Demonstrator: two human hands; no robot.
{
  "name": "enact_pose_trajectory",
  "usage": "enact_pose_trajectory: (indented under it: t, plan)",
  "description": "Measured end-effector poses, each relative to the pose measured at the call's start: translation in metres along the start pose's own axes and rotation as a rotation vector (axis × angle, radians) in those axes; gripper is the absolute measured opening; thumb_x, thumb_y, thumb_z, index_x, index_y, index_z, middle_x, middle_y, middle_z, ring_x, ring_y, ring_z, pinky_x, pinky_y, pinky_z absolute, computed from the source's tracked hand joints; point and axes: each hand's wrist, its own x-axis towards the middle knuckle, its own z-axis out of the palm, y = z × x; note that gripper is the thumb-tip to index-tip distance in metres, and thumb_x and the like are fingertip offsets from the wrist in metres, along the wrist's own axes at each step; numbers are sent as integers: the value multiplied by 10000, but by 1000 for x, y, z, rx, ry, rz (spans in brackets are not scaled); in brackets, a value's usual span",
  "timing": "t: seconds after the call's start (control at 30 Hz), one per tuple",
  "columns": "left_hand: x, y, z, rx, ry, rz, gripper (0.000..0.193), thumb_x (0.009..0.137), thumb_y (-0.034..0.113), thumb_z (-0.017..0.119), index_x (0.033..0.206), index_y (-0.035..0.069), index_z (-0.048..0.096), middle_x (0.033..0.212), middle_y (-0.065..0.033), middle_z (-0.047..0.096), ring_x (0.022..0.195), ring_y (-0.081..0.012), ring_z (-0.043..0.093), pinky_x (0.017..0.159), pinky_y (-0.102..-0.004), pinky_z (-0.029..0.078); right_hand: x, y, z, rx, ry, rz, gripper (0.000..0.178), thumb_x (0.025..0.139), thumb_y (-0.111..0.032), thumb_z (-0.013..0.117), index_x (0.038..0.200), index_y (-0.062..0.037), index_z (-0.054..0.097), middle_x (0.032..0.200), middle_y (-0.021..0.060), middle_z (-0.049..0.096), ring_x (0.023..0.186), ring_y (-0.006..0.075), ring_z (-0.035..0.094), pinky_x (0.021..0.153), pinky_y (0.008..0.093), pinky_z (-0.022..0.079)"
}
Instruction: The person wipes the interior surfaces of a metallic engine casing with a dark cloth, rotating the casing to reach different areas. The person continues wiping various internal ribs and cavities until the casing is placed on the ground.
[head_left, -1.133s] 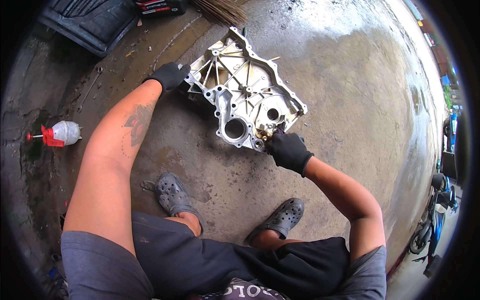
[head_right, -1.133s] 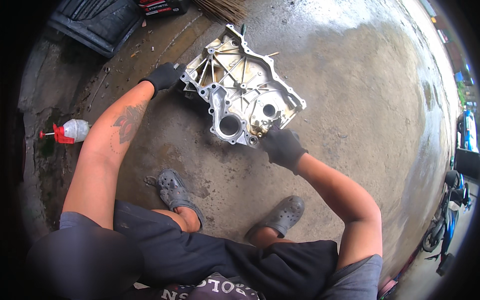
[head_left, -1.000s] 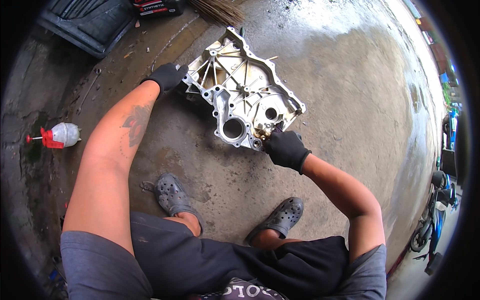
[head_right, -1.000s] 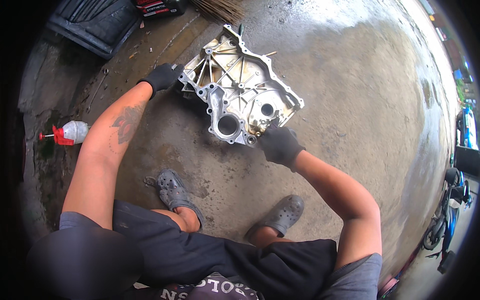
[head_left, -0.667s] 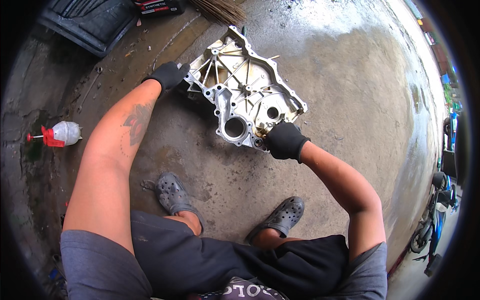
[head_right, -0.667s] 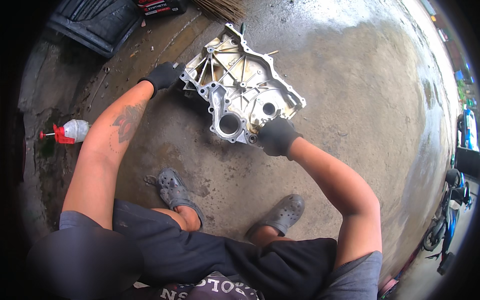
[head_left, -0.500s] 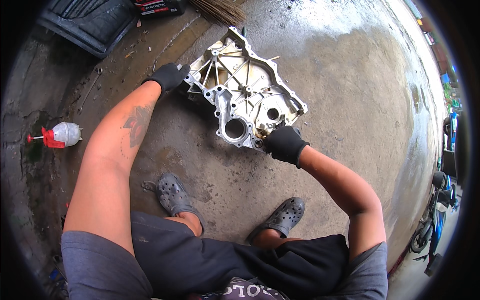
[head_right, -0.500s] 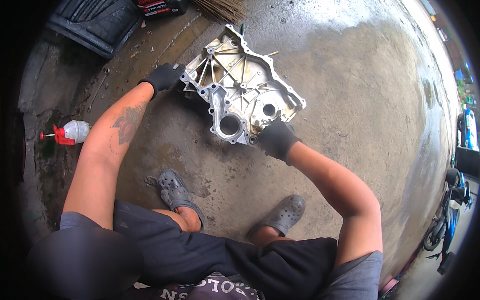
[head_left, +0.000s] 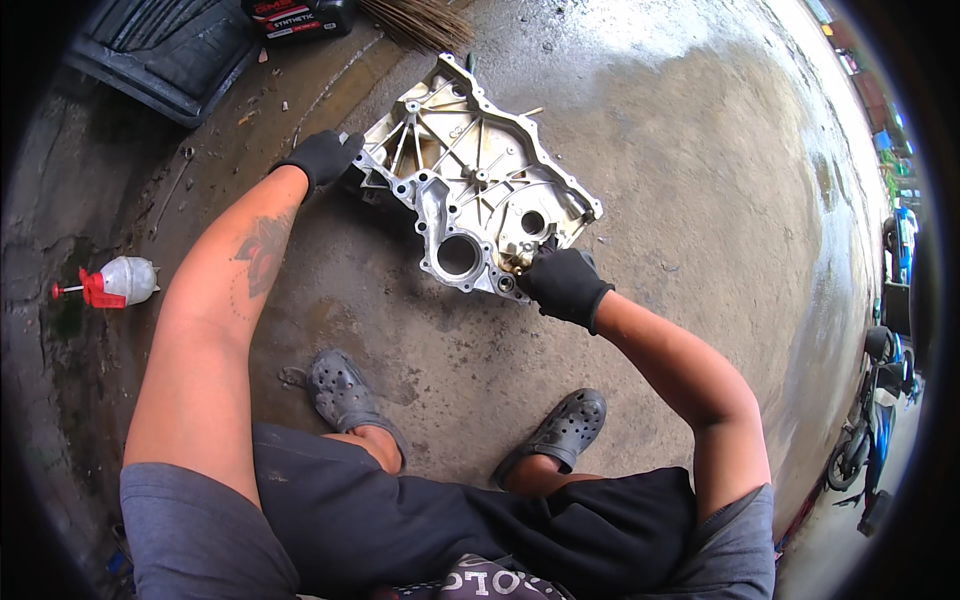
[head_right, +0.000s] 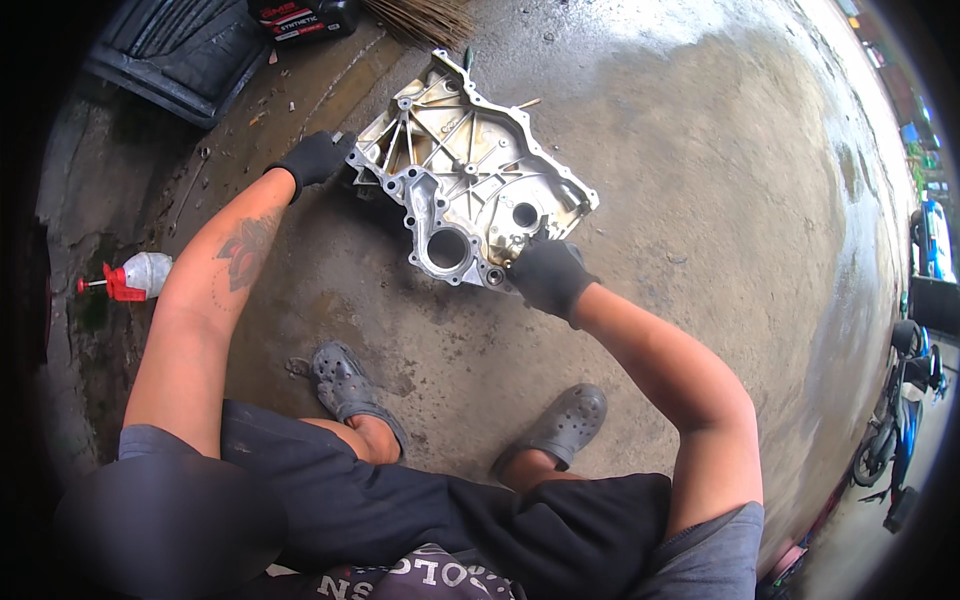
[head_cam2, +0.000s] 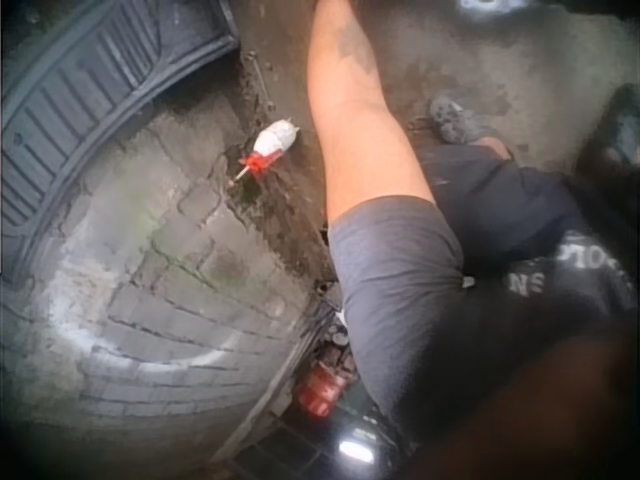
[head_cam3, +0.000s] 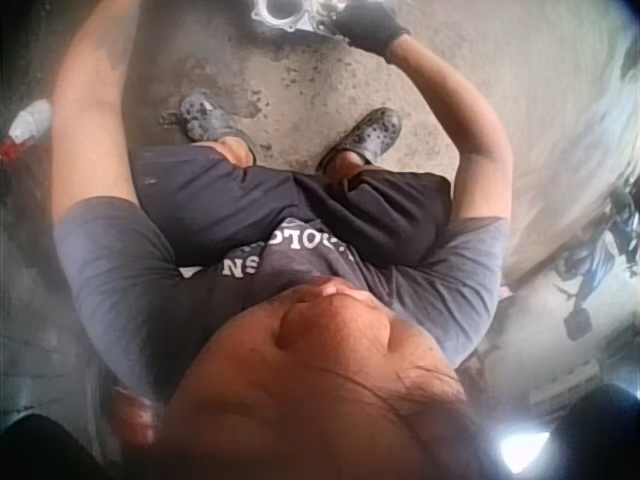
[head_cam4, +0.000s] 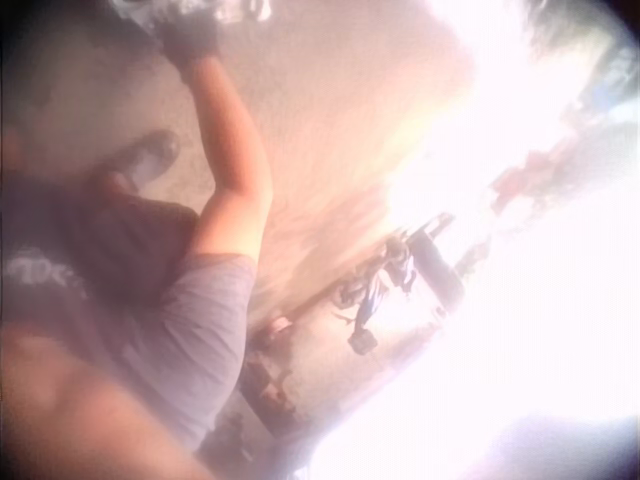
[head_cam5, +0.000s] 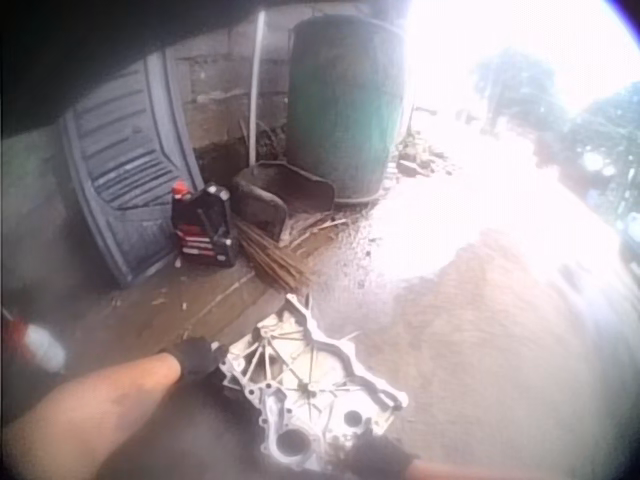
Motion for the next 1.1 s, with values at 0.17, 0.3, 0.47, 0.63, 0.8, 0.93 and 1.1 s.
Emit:
enact_pose_trajectory:
  t: [0.17, 0.3, 0.47, 0.63, 0.8, 0.93, 1.1]
  plan:
    - [2, -2, 0, -7, -24, 6, 816, 1021, 641, 433, 1243, -112, 653, 1249, -373, 643, 1197, -487, 625, 1053, -477, 469, -21, 16, 4, 367, 301, -13, 121, 871, -199, 710, 981, -163, 744, 906, 90, 725, 807, 319, 726, 680, 439, 575]
    - [1, -4, 3, -27, 34, 48, 798, 1024, 632, 432, 1227, -104, 665, 1231, -371, 650, 1187, -488, 628, 1046, -482, 472, -30, 56, -5, 561, 662, 338, 154, 990, -244, 578, 1096, -156, 647, 967, 111, 711, 894, 364, 696, 752, 466, 544]
    - [7, -6, 4, -14, -17, -6, 763, 1014, 631, 424, 1231, -53, 683, 1298, -340, 630, 1239, -472, 599, 1084, -475, 454, -18, 78, -4, 589, 656, 451, 303, 1059, -332, 452, 1232, -120, 581, 981, 163, 734, 896, 386, 712, 777, 491, 538]
    - [11, -12, 11, -36, 1, 11, 756, 1003, 633, 453, 1217, -53, 688, 1262, -334, 653, 1217, -471, 617, 1066, -474, 469, -11, 66, 9, 429, 105, 634, 434, 1022, -409, 514, 1333, -107, 545, 951, 196, 753, 845, 401, 737, 749, 504, 567]
    - [13, -18, 19, -118, 86, 16, 698, 1039, 581, 481, 1044, -88, 680, 886, -278, 704, 829, -401, 699, 823, -470, 536, -15, 67, 5, 620, -156, 515, 499, 925, -315, 615, 1343, -50, 555, 999, 199, 752, 868, 370, 748, 737, 462, 577]
    - [22, -20, 18, -189, 50, -8, 661, 1043, 571, 502, 964, -61, 675, 729, -183, 666, 607, -276, 656, 669, -422, 541, -16, 67, 1, 362, -32, 549, 527, 931, -280, 602, 1377, -9, 525, 1018, 203, 752, 863, 368, 751, 732, 451, 588]
    - [29, -28, 22, -250, -10, -24, 635, 1051, 554, 505, 924, -45, 673, 694, -152, 647, 548, -231, 634, 617, -386, 533, -6, 65, 4, 392, -39, 617, 432, 924, -214, 592, 1291, 12, 608, 1043, 196, 748, 901, 374, 746, 777, 475, 594]
